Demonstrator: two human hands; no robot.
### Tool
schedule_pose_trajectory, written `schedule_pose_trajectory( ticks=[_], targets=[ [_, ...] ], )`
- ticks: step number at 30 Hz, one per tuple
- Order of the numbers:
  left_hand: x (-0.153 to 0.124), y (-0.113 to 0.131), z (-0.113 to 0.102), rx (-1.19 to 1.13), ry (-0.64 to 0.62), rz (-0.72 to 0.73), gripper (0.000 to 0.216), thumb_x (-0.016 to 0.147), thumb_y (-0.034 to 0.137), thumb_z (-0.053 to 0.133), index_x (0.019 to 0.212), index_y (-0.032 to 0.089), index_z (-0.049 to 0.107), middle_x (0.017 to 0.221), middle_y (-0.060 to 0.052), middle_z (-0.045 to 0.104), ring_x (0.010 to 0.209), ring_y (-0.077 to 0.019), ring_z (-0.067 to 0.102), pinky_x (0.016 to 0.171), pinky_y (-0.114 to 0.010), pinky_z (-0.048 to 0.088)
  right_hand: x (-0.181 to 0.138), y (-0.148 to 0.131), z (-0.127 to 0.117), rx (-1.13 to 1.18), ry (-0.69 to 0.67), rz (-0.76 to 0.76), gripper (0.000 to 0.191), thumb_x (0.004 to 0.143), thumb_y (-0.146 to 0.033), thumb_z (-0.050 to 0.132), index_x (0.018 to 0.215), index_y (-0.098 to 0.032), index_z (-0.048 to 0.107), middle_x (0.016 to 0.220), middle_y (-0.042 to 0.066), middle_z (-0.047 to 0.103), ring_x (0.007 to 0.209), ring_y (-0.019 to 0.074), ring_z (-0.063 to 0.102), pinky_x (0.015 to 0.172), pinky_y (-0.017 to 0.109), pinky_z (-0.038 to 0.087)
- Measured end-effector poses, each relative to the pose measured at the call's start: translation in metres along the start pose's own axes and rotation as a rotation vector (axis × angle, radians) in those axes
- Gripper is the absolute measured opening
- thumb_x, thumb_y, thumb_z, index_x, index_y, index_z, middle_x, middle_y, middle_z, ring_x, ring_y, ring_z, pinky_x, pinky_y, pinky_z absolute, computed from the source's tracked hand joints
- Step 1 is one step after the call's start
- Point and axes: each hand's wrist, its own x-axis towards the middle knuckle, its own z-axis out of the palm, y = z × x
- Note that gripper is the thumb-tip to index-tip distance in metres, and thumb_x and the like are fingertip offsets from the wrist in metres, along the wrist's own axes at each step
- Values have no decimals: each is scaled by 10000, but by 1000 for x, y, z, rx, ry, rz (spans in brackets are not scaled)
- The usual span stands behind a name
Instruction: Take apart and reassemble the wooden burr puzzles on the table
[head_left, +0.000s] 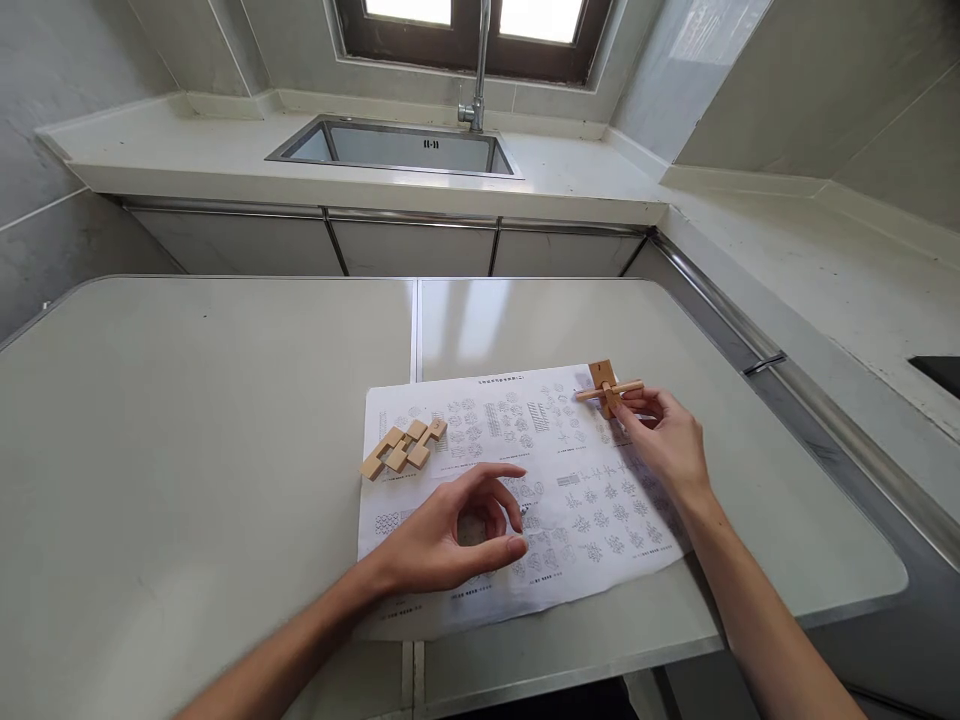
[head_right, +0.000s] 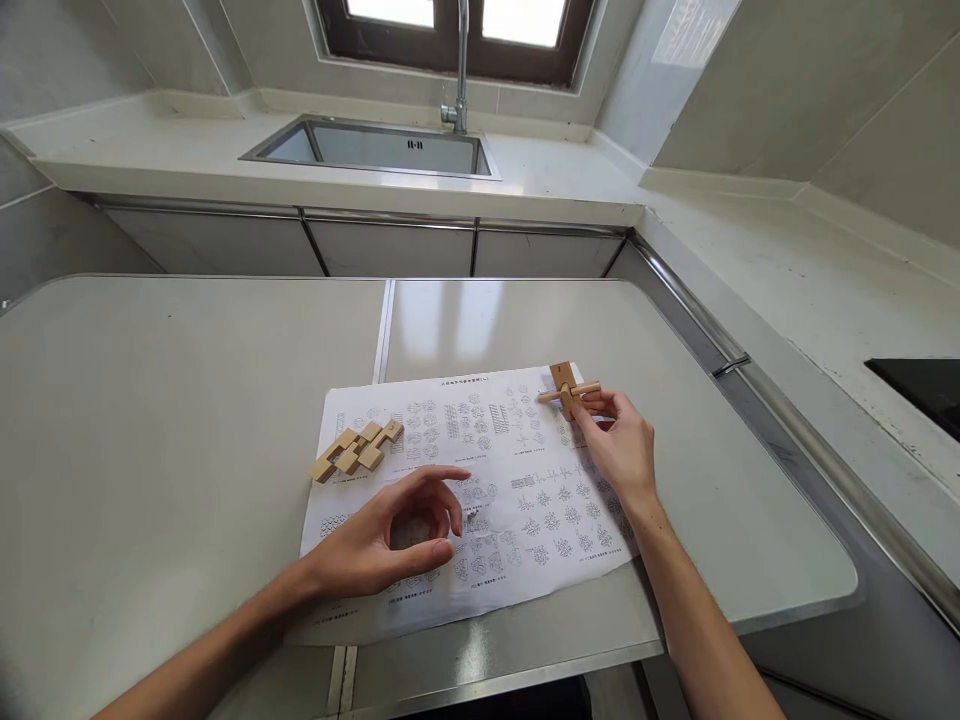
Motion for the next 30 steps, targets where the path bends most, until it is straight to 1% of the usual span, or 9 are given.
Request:
schedule_pose_trajectory(
  ticks=[7, 11, 15, 17, 19, 22, 23, 26, 30],
  targets=[
    [-1, 0, 0, 20, -7, 10, 535, 968, 377, 721, 1440, 215, 528, 1059, -65, 722, 916, -193, 667, 887, -389, 571, -2, 3, -5, 7, -1, -12, 533, 805, -666, 804, 1056, -201, 739, 1091, 144, 808, 907, 300, 763, 766, 408, 591],
    [-1, 2, -1, 105, 15, 61, 395, 986, 358, 691, 1345, 207, 622, 1027, -65, 740, 903, -193, 677, 872, -371, 575, -15, -4, -15, 31, 98, -38, 465, 825, -549, 817, 1114, -209, 686, 1206, 140, 769, 1034, 299, 732, 863, 435, 589],
    [-5, 8, -11, 377, 133, 181, 187, 1010, 343, 659, 1122, 201, 708, 861, -38, 721, 771, -175, 655, 737, -326, 543, -42, -24, -23, 30, 268, -137, 349, 898, -455, 766, 1144, -230, 664, 1226, 123, 739, 1003, 282, 706, 916, 467, 564],
    [-11, 11, -22, 575, 226, 234, 141, 1016, 334, 654, 1065, 217, 716, 835, -33, 705, 758, -179, 638, 716, -327, 525, -57, -37, -24, 56, 299, -226, 272, 941, -412, 727, 1139, -237, 663, 1187, 114, 728, 967, 272, 692, 896, 456, 560],
    [-20, 12, -38, 742, 382, 235, 143, 1016, 340, 651, 1093, 234, 708, 942, -55, 720, 858, -211, 656, 794, -362, 541, -69, -50, -23, 55, 199, -326, 168, 977, -368, 692, 1098, -253, 673, 1111, 92, 727, 910, 259, 673, 875, 444, 550],
    [-37, 12, -61, 921, 555, 151, 284, 989, 448, 681, 1174, 232, 685, 1164, -102, 713, 1050, -283, 664, 909, -416, 544, -78, -66, -12, 30, -178, -435, 127, 999, -326, 667, 1118, -285, 684, 1108, 85, 728, 860, 260, 646, 672, 378, 526],
    [-43, 12, -68, 977, 592, 108, 361, 980, 507, 679, 1204, 225, 673, 1185, -112, 701, 1067, -302, 663, 921, -430, 544, -80, -70, -6, 56, -288, -442, 157, 995, -315, 676, 1150, -289, 679, 1134, 85, 725, 866, 263, 649, 672, 379, 537],
    [-56, 8, -82, 1068, 547, -59, 587, 944, 652, 656, 1321, 204, 613, 1204, -126, 681, 1027, -313, 669, 891, -445, 555, -82, -81, 23, 76, -502, -483, 306, 985, -283, 689, 1284, -284, 628, 1206, 88, 701, 948, 273, 669, 836, 449, 594],
    [-62, 4, -89, 1070, 443, -206, 753, 902, 739, 641, 1411, 191, 558, 1122, -100, 702, 935, -296, 679, 835, -431, 550, -86, -92, 68, 48, -617, -593, 538, 943, -260, 740, 1427, -253, 506, 1418, 138, 602, 1303, 331, 600, 1087, 562, 549]
  ],
)
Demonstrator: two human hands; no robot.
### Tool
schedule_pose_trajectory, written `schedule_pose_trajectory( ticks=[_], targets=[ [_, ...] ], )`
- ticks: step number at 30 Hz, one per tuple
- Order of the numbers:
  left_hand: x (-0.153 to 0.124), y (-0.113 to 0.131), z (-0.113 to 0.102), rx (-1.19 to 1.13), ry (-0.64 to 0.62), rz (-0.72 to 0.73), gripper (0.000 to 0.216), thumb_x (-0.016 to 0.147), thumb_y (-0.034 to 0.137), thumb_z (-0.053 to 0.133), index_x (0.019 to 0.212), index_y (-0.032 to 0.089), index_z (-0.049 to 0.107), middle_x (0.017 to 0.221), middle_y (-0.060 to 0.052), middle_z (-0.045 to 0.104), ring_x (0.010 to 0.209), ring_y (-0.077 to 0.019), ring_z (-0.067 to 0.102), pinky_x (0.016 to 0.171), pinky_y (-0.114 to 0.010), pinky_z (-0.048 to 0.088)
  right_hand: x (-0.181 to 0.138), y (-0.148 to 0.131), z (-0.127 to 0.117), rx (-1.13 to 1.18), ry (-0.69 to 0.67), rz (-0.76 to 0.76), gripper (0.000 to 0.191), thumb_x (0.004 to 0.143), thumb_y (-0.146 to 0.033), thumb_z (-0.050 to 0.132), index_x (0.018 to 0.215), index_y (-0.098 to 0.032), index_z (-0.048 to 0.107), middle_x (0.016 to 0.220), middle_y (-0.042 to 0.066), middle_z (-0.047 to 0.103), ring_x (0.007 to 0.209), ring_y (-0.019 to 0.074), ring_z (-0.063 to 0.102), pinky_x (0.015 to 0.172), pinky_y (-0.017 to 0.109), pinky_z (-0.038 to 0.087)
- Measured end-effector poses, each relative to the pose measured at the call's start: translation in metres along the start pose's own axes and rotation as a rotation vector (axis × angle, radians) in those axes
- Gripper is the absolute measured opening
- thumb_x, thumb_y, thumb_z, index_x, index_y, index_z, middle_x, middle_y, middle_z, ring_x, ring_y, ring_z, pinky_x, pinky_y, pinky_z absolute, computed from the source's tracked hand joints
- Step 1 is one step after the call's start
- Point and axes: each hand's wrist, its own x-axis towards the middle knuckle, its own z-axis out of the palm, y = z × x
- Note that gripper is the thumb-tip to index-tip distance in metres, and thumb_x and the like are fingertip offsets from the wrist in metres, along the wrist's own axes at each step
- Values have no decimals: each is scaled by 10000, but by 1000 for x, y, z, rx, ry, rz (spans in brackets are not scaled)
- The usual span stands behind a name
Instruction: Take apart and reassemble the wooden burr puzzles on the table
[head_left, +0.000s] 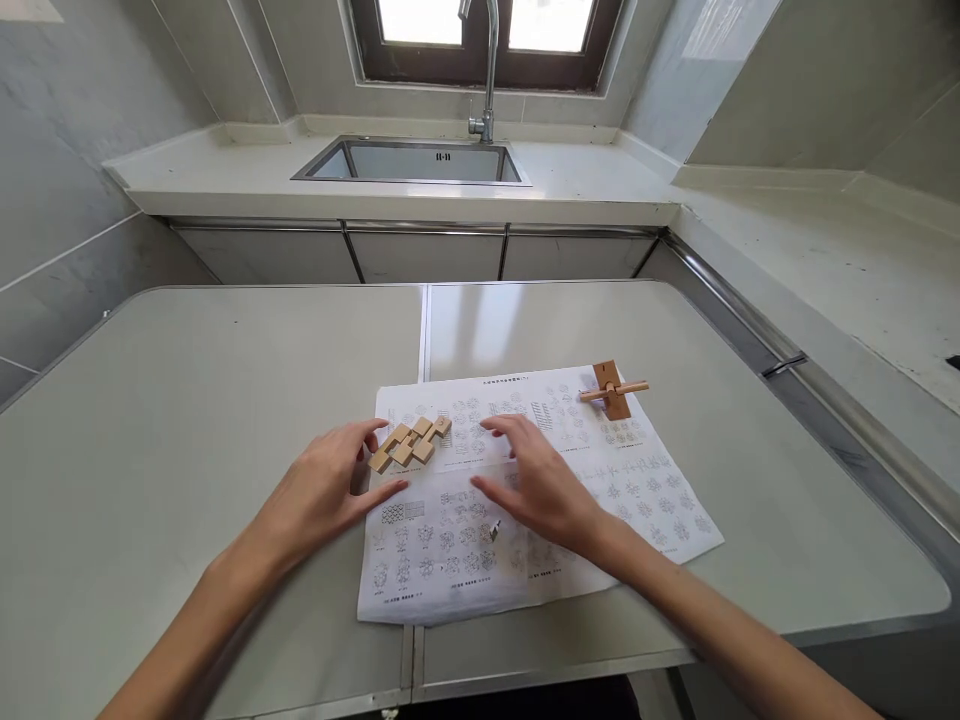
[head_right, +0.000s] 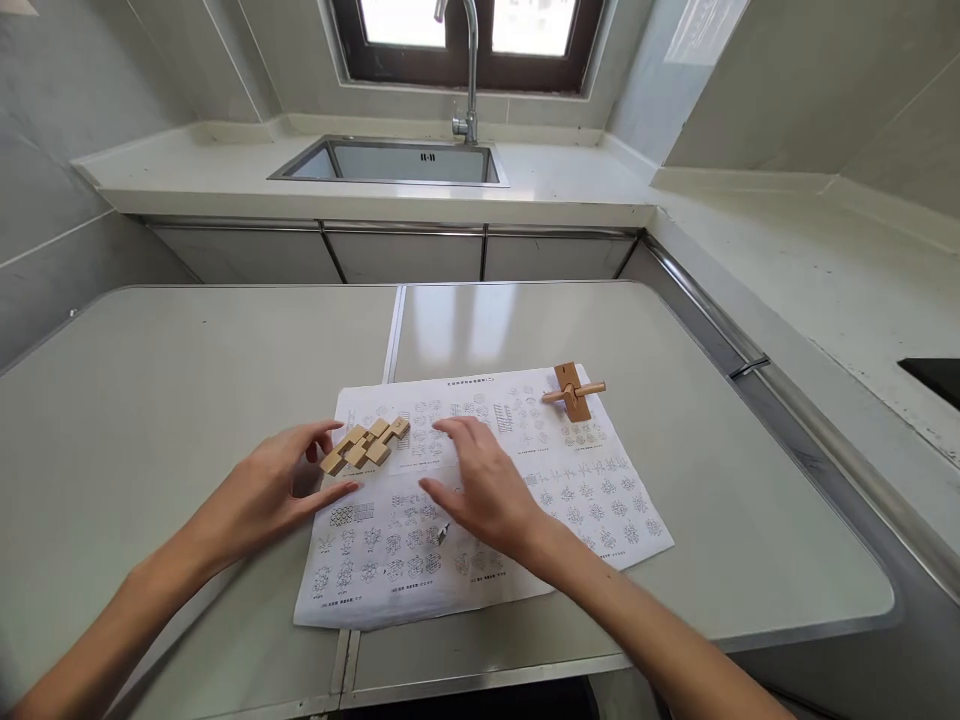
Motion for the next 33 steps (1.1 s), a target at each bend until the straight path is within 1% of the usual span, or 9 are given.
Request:
schedule_pose_trajectory(
  ticks=[2, 5, 10, 15, 18, 22, 26, 31, 33],
  targets=[
    [1, 0, 1, -16, -52, -2, 791, 889, 742, 652, 1445, 190, 541, 1093, -86, 706, 890, -280, 679, 819, -415, 544, 11, -1, 16, -31, -24, -20, 678, 901, -256, 790, 1485, -240, 446, 1476, 161, 555, 1379, 348, 552, 1137, 580, 521],
    [3, 2, 3, -39, -103, 3, 841, 872, 712, 692, 1503, 192, 499, 1050, -70, 705, 862, -269, 673, 803, -393, 529, 24, -2, 32, -78, -23, -32, 795, 855, -250, 836, 1522, -229, 404, 1482, 169, 543, 1387, 366, 535, 1145, 600, 511],
    [12, 1, 5, -88, -152, -28, 941, 853, 699, 720, 1579, 182, 419, 950, -38, 677, 820, -259, 651, 748, -361, 504, 39, -1, 40, -79, -34, -59, 762, 866, -279, 834, 1511, -216, 432, 1432, 164, 596, 1343, 368, 552, 1100, 601, 527],
    [24, 2, 2, -115, -218, 2, 939, 851, 695, 730, 1588, 204, 417, 921, -21, 663, 797, -241, 637, 716, -337, 488, 42, 3, 40, -45, -24, -105, 669, 874, -248, 796, 1467, -200, 489, 1369, 153, 641, 1287, 355, 576, 1075, 574, 535],
    [31, 9, 0, -124, -264, 34, 970, 842, 670, 752, 1616, 218, 380, 909, -11, 668, 774, -230, 635, 694, -318, 474, 39, 7, 34, -7, -48, -139, 657, 870, -199, 753, 1470, -191, 486, 1357, 152, 644, 1278, 336, 582, 1090, 550, 531],
    [42, 23, 3, -99, -303, 84, 1037, 809, 655, 786, 1641, 215, 351, 906, -8, 666, 779, -229, 632, 689, -309, 466, 34, 14, 18, 6, -89, -154, 693, 840, -174, 756, 1473, -188, 476, 1362, 157, 642, 1275, 326, 590, 1101, 549, 528],
    [53, 37, 11, -86, -332, 147, 1019, 800, 660, 788, 1634, 233, 388, 904, -15, 679, 799, -239, 645, 695, -312, 460, 27, 23, -1, -9, -144, -127, 692, 838, -165, 768, 1468, -188, 483, 1385, 166, 637, 1313, 332, 589, 1094, 553, 538],
    [62, 52, 22, -81, -353, 155, 1080, 790, 618, 801, 1667, 218, 313, 941, -18, 697, 842, -252, 665, 726, -325, 471, 20, 34, -21, 16, -158, -89, 673, 831, -166, 784, 1446, -217, 513, 1359, 147, 655, 1290, 326, 617, 1059, 546, 559],
    [63, 56, 24, -85, -358, 151, 1070, 789, 595, 805, 1662, 222, 310, 947, -10, 694, 840, -247, 667, 735, -328, 477, 18, 39, -27, 31, -161, -75, 670, 823, -171, 795, 1436, -218, 527, 1341, 139, 665, 1271, 320, 629, 1053, 538, 562]
  ],
)
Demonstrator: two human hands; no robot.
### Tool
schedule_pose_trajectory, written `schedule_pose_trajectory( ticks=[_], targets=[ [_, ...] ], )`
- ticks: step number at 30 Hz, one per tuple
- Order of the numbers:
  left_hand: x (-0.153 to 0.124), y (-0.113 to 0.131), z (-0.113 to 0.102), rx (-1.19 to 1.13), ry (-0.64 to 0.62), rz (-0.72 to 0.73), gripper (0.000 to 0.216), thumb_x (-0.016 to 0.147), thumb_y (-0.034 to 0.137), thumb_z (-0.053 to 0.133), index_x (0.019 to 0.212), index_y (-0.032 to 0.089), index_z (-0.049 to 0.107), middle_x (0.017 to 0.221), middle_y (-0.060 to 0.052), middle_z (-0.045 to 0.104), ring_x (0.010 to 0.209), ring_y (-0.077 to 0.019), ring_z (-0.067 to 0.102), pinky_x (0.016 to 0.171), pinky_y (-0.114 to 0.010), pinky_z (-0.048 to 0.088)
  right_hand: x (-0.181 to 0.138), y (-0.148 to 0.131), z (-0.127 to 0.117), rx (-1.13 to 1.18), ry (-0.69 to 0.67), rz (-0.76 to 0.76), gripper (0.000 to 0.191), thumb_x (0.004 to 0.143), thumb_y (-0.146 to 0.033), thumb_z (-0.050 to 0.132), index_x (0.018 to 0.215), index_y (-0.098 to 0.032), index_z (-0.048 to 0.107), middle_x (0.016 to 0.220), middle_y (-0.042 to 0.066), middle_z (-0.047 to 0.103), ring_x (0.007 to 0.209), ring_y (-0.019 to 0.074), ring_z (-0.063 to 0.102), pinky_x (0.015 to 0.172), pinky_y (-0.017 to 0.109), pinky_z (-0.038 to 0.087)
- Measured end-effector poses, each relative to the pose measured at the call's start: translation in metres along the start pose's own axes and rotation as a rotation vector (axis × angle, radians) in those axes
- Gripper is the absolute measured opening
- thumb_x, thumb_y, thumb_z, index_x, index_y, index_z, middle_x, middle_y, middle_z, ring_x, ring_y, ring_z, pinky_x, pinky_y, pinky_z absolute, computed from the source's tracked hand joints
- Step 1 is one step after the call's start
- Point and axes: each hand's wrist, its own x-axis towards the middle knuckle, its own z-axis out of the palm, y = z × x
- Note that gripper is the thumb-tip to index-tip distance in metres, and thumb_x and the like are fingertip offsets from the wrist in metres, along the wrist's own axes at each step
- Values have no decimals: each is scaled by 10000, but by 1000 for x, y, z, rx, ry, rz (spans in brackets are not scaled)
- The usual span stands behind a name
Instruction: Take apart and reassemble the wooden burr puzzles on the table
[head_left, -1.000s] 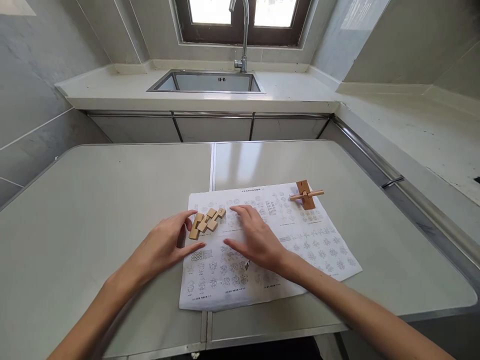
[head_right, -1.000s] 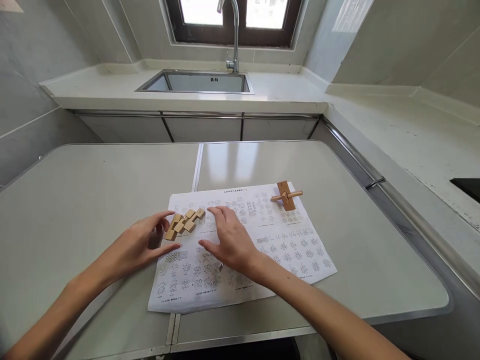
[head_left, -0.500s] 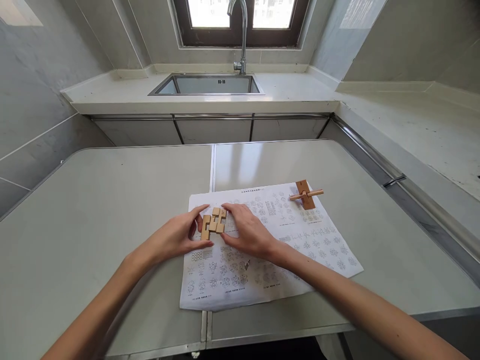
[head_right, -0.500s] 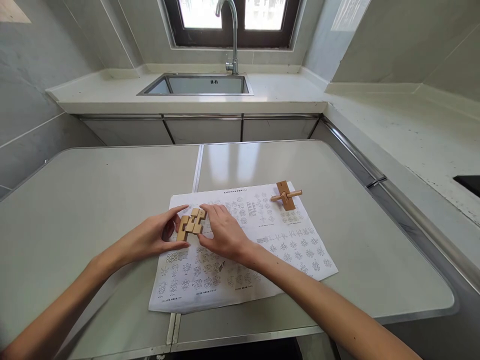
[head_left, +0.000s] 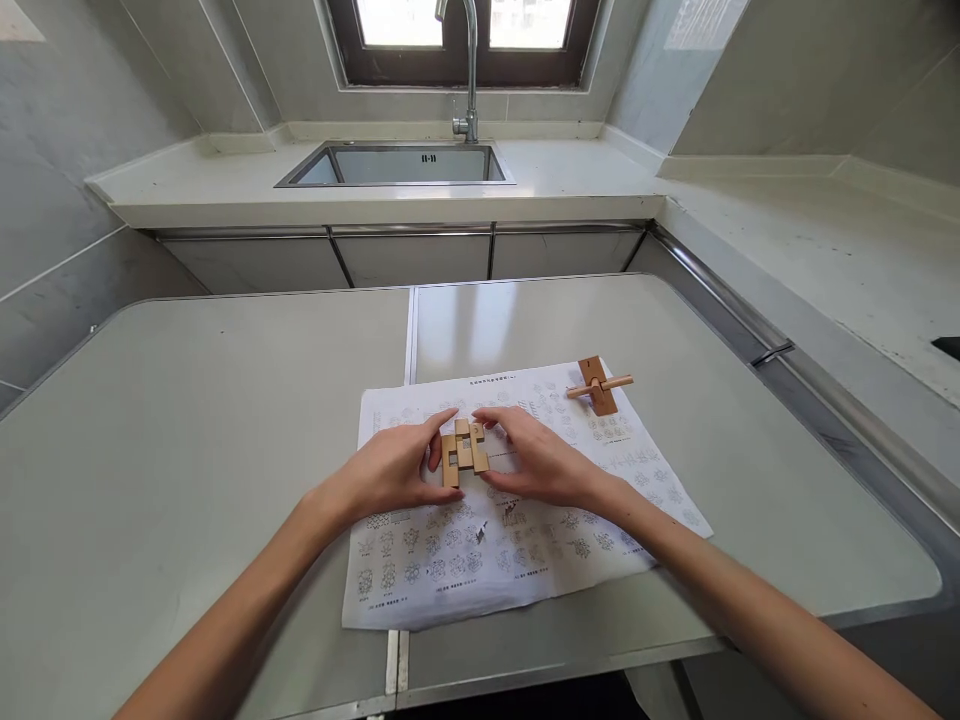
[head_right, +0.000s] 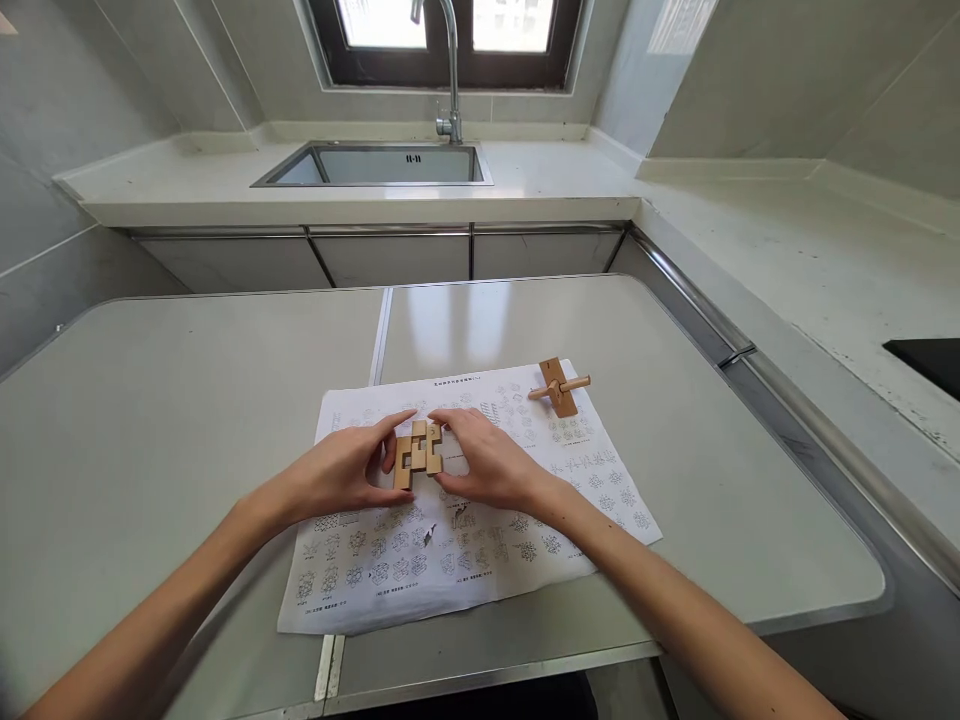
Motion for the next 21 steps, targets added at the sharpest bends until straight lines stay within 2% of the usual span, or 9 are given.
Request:
schedule_pose_trajectory(
  ticks=[5, 10, 13, 16, 18, 21],
  targets=[
    [-4, 3, 5, -15, 74, -13, 926, 782, 595, 818, 1551, 239, 444, 961, -2, 677, 799, -226, 653, 693, -317, 474, -4, 9, -11, 103, 38, 46, 679, 812, -212, 822, 1429, -223, 537, 1326, 123, 674, 1203, 291, 663, 1006, 496, 589],
    [-13, 2, 8, -67, 179, -25, 597, 781, 514, 837, 1265, 232, 629, 916, -4, 646, 742, -196, 597, 640, -304, 458, -5, 16, -12, 319, 97, 94, 612, 828, -275, 826, 1387, -222, 583, 1366, 125, 618, 1075, 232, 698, 1013, 469, 602],
    [-18, -3, 8, -215, 198, 1, 565, 792, 471, 850, 1256, 238, 628, 873, 10, 606, 734, -176, 566, 646, -293, 472, -5, 15, -11, 545, 119, 101, 568, 836, -316, 838, 1346, -231, 603, 1391, 125, 608, 1145, 230, 683, 1070, 456, 576],
    [-22, -8, 11, -414, 247, 48, 630, 808, 443, 865, 1335, 251, 577, 904, 7, 604, 820, -179, 592, 776, -320, 533, -4, 11, -11, 766, 103, 109, 571, 815, -384, 890, 1287, -242, 601, 1371, 125, 656, 1225, 253, 667, 1080, 452, 561],
    [-23, -9, 16, -550, 287, 84, 640, 819, 418, 872, 1348, 248, 553, 937, -3, 608, 873, -183, 601, 871, -348, 551, -3, 8, -11, 873, 58, 124, 582, 794, -444, 919, 1241, -240, 606, 1322, 122, 686, 1157, 251, 697, 1030, 444, 578],
    [-23, -6, 23, -699, 319, 117, 630, 826, 370, 882, 1337, 232, 539, 953, -16, 607, 863, -172, 589, 883, -348, 557, -5, 4, -9, 980, -19, 137, 570, 804, -526, 904, 1208, -235, 626, 1204, 93, 696, 922, 191, 704, 857, 374, 601]
  ],
)
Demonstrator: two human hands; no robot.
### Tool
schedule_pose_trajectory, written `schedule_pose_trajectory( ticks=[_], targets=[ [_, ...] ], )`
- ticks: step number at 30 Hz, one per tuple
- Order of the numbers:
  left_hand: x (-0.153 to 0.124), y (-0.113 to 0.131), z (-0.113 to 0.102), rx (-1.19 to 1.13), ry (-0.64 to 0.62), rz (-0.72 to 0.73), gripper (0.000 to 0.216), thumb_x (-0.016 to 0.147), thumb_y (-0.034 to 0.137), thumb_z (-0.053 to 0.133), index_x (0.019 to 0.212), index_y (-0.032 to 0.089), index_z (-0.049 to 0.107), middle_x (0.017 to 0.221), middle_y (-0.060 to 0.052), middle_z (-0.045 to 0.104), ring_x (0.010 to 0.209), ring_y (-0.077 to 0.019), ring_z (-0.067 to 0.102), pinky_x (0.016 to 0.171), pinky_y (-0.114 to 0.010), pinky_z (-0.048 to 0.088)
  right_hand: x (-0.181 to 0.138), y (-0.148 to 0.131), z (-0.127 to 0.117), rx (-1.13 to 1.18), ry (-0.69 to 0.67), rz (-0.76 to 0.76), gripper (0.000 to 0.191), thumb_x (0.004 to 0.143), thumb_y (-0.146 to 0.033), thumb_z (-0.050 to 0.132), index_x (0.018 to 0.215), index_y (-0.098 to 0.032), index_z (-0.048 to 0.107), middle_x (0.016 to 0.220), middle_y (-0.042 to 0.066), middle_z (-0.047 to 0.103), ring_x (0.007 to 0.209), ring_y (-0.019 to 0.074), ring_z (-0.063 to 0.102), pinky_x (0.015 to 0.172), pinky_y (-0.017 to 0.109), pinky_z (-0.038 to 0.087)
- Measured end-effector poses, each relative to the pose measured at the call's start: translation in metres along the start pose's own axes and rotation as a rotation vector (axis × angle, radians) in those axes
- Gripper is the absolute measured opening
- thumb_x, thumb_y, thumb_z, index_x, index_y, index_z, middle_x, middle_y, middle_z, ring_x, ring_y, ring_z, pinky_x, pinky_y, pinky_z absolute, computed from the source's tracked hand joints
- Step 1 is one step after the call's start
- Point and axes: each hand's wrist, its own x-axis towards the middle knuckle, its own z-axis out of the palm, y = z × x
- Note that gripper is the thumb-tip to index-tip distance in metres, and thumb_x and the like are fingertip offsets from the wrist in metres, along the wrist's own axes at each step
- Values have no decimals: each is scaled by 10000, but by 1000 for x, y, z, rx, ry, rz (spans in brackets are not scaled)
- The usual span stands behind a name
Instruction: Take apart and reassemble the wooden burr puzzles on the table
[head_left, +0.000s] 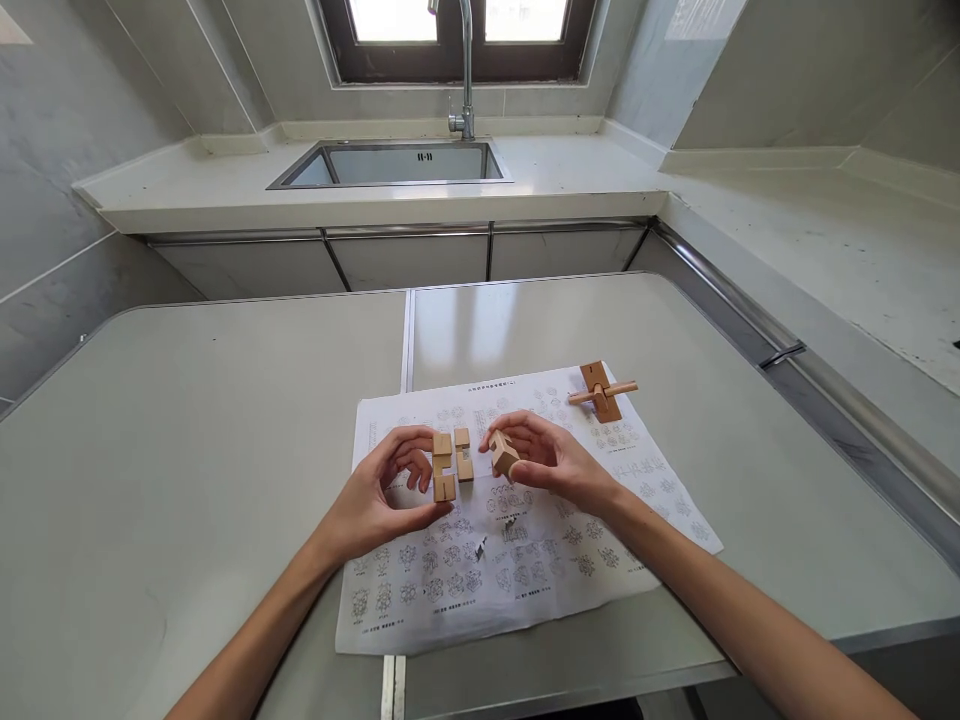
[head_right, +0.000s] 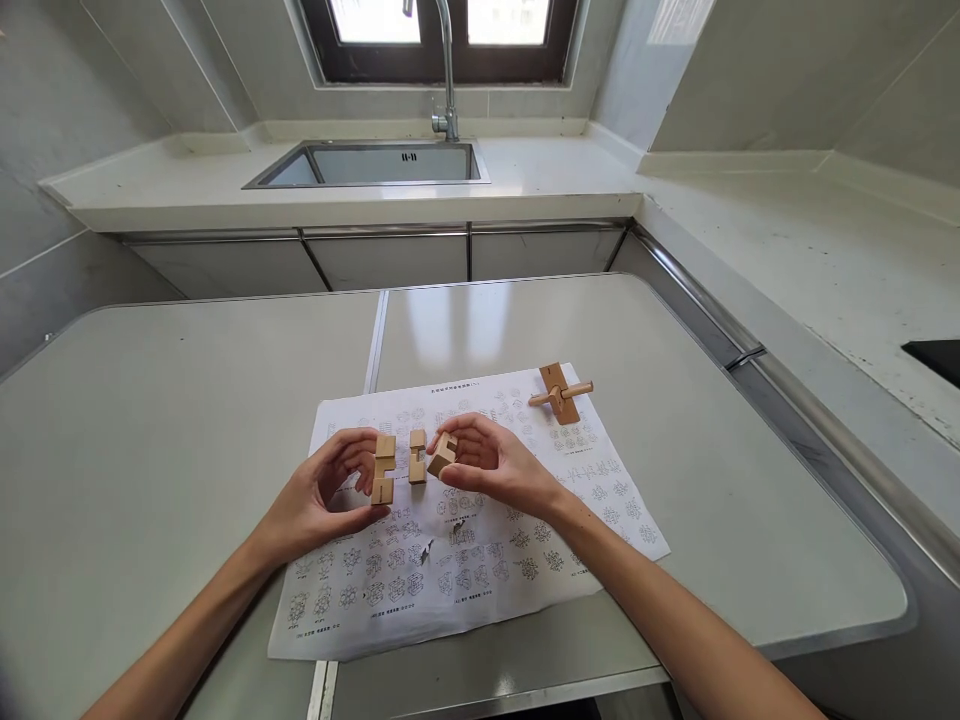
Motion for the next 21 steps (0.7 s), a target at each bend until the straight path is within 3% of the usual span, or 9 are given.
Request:
schedule_pose_trajectory(
  ticks=[3, 5, 9, 13, 16, 21],
  targets=[
    [-1, 1, 7, -52, -2, -3, 634, 825, 338, 891, 1342, 239, 539, 961, -18, 619, 858, -167, 587, 859, -333, 552, -2, 3, 5, -7, -21, 51, 476, 881, -573, 824, 1147, -211, 667, 922, 16, 647, 695, 124, 580, 672, 288, 519],
    [-2, 2, 11, -56, -16, -5, 627, 827, 323, 888, 1345, 248, 542, 990, -23, 640, 854, -164, 591, 851, -330, 548, -3, 6, 8, -46, 29, 83, 422, 947, -601, 740, 1024, -192, 672, 719, -48, 514, 584, 99, 443, 564, 250, 401],
    [-4, 5, 16, -43, -29, -18, 610, 822, 303, 874, 1335, 257, 547, 1019, -27, 666, 820, -156, 590, 830, -325, 553, -4, 13, 11, -104, 119, 118, 451, 1028, -639, 595, 927, -200, 615, 629, -87, 362, 533, 96, 306, 510, 247, 269],
    [-5, 5, 19, -12, -26, -58, 610, 807, 298, 871, 1324, 269, 549, 1033, -29, 678, 813, -160, 596, 806, -322, 561, -5, 13, 12, -9, 77, 140, 502, 1051, -675, 509, 978, -192, 626, 721, -62, 357, 566, 102, 290, 515, 256, 282],
    [-5, 6, 20, -21, -16, -58, 606, 812, 297, 866, 1324, 273, 542, 1026, -25, 683, 799, -156, 599, 785, -314, 560, -5, 9, 14, 37, 47, 153, 512, 1083, -639, 453, 1120, -181, 677, 758, -41, 365, 600, 118, 335, 520, 262, 341],
    [-4, 7, 21, -26, -7, -67, 591, 818, 291, 849, 1320, 265, 537, 989, -21, 696, 770, -152, 604, 743, -303, 538, -8, 8, 22, -98, -13, -5, 385, 1037, -523, 642, 1293, -238, 678, 875, -6, 579, 677, 132, 585, 651, 309, 554]
  ],
)
